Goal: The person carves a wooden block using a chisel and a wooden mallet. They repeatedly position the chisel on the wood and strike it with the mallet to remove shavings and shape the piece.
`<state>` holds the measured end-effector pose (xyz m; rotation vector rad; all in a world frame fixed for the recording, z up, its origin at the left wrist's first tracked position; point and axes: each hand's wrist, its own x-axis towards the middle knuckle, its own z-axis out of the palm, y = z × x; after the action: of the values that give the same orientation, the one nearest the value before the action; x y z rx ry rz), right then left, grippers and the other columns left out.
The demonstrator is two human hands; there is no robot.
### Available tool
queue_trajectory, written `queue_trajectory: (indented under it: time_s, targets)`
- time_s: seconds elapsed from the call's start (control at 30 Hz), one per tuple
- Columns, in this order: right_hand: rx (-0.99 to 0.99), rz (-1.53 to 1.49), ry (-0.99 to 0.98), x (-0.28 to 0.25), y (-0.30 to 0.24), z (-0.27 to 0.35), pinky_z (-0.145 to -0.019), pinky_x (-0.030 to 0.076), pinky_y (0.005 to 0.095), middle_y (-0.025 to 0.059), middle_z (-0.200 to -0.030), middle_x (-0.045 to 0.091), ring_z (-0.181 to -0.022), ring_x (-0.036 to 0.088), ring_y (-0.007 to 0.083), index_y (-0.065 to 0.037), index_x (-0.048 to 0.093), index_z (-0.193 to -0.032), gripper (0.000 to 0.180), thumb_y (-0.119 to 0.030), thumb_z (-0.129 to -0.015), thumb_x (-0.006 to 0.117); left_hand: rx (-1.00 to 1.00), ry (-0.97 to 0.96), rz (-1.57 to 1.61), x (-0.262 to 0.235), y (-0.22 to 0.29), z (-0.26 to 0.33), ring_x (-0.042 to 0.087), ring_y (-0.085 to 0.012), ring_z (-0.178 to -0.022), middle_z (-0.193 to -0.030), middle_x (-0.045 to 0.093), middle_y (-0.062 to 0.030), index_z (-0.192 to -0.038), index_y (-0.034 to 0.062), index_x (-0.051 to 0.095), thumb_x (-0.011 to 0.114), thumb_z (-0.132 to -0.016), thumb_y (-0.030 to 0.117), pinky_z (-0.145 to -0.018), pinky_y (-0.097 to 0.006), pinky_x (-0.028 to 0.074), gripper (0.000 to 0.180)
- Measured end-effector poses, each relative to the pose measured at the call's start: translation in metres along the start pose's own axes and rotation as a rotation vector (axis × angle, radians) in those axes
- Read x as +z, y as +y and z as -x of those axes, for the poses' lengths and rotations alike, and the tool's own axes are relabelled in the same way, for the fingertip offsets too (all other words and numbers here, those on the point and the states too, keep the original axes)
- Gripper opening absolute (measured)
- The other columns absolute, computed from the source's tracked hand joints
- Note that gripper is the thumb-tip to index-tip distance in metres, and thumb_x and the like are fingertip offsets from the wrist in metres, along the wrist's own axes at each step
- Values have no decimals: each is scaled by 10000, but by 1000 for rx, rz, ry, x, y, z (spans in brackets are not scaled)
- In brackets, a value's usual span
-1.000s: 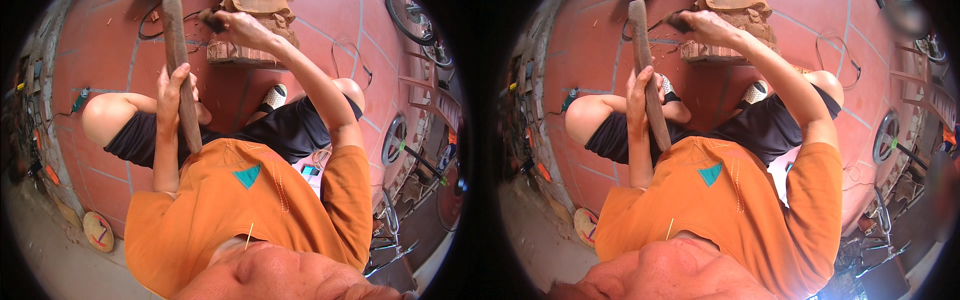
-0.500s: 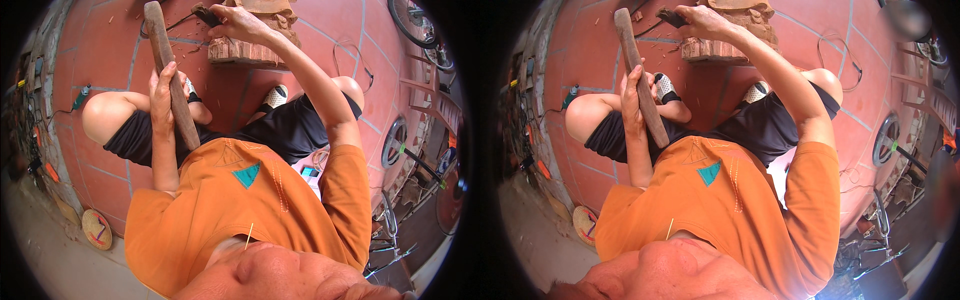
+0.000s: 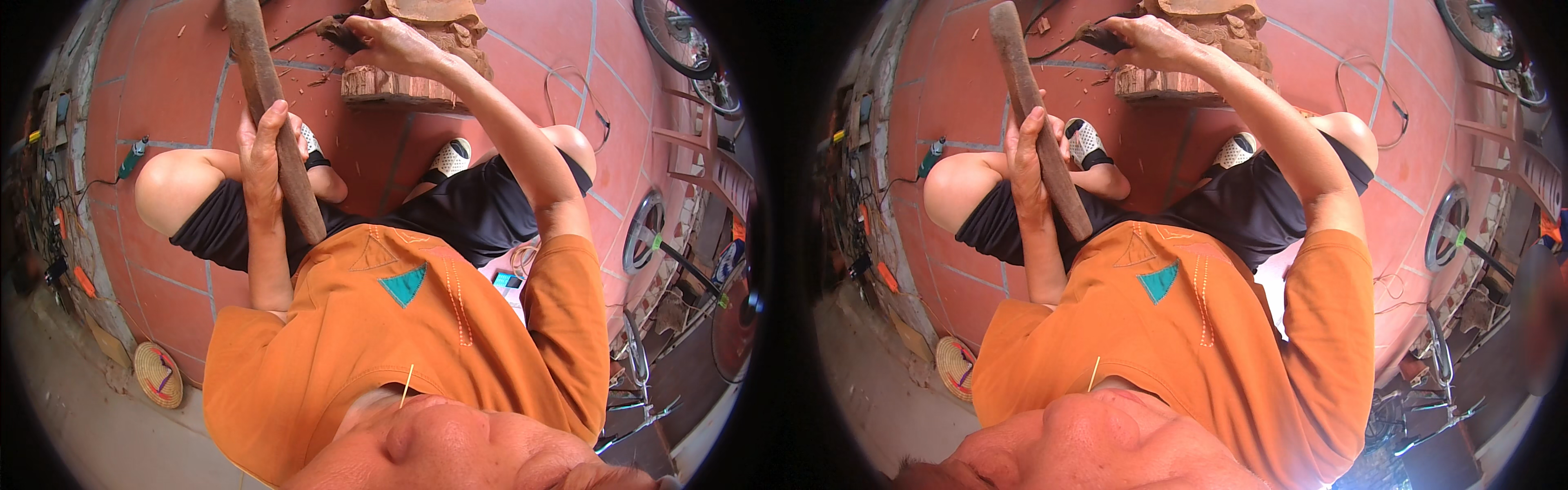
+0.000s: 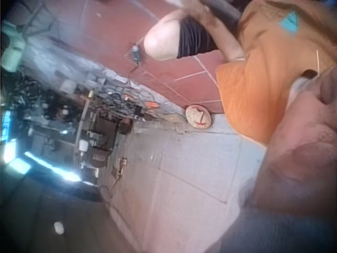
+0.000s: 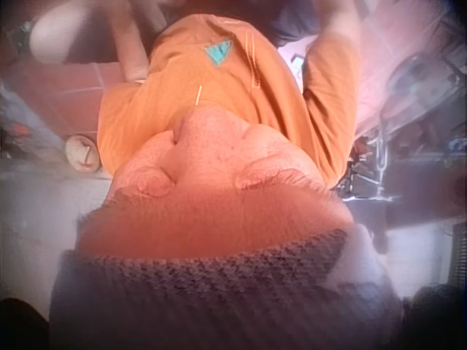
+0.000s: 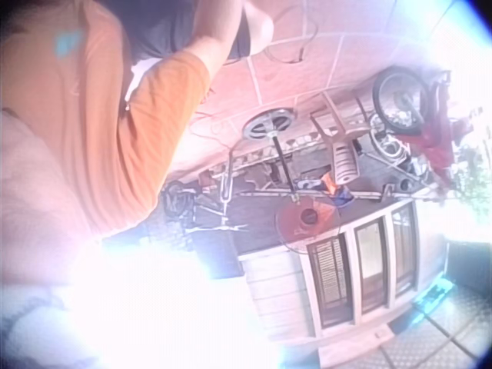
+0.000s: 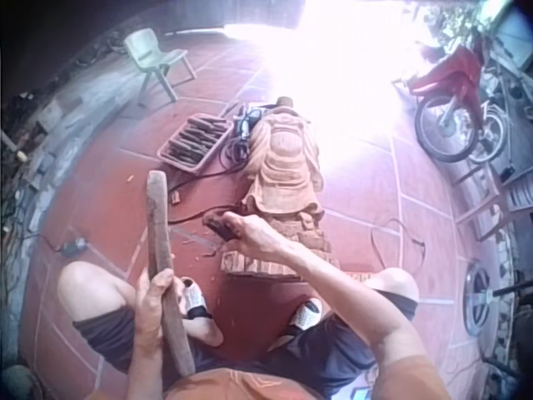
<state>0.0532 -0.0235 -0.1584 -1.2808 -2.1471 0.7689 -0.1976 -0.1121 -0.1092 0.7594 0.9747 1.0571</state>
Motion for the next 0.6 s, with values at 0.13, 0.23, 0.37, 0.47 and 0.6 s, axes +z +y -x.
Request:
queue_trajectory:
  time_s: [0.13, 0.23, 0.37, 0.47, 0.6]
  targets:
    - [26, -34, -34, -5, 1, 3, -806, 538, 447, 196, -1032, 710, -955, 691, 365, -74, 552, -1268, 522, -255, -832, 776, 52, 26, -14, 3, 6, 2, 561, -111, -501, -717, 558, -60, -1325, 24, 466, 645, -976, 244, -445, -204, 474, 450]
    - [44, -49, -53, -6, -3, 4, -810, 539, 444, 192, -1042, 710, -959, 693, 363, -77, 551, -1273, 530, -256, -830, 778, 59, 21, -40, 4, 7, 2, 562, -112, -507, -729, 562, -61, -1333, 28, 465, 644, -976, 236, -451, -207, 474, 450]
    - [19, -73, -37, -6, -5, 3, -805, 539, 442, 182, -1028, 711, -944, 691, 365, -80, 543, -1284, 555, -267, -823, 788, 89, 24, -36, 10, 8, 3, 561, -119, -508, -736, 566, -69, -1341, 22, 466, 643, -972, 225, -457, -216, 476, 457]
    - [28, 14, -93, -5, -5, 2, -796, 539, 444, 181, -1002, 708, -934, 685, 372, -75, 538, -1287, 586, -285, -809, 803, 103, 46, -20, 9, 10, 4, 558, -128, -508, -735, 566, -77, -1354, 18, 464, 644, -969, 219, -467, -223, 480, 470]
    - [35, -17, -83, -2, 1, 2, -805, 535, 442, 183, -1007, 705, -952, 676, 374, -71, 538, -1291, 600, -292, -803, 808, 153, 46, -8, 13, 15, 6, 558, -137, -518, -737, 563, -83, -1370, 11, 459, 633, -977, 204, -481, -233, 485, 471]
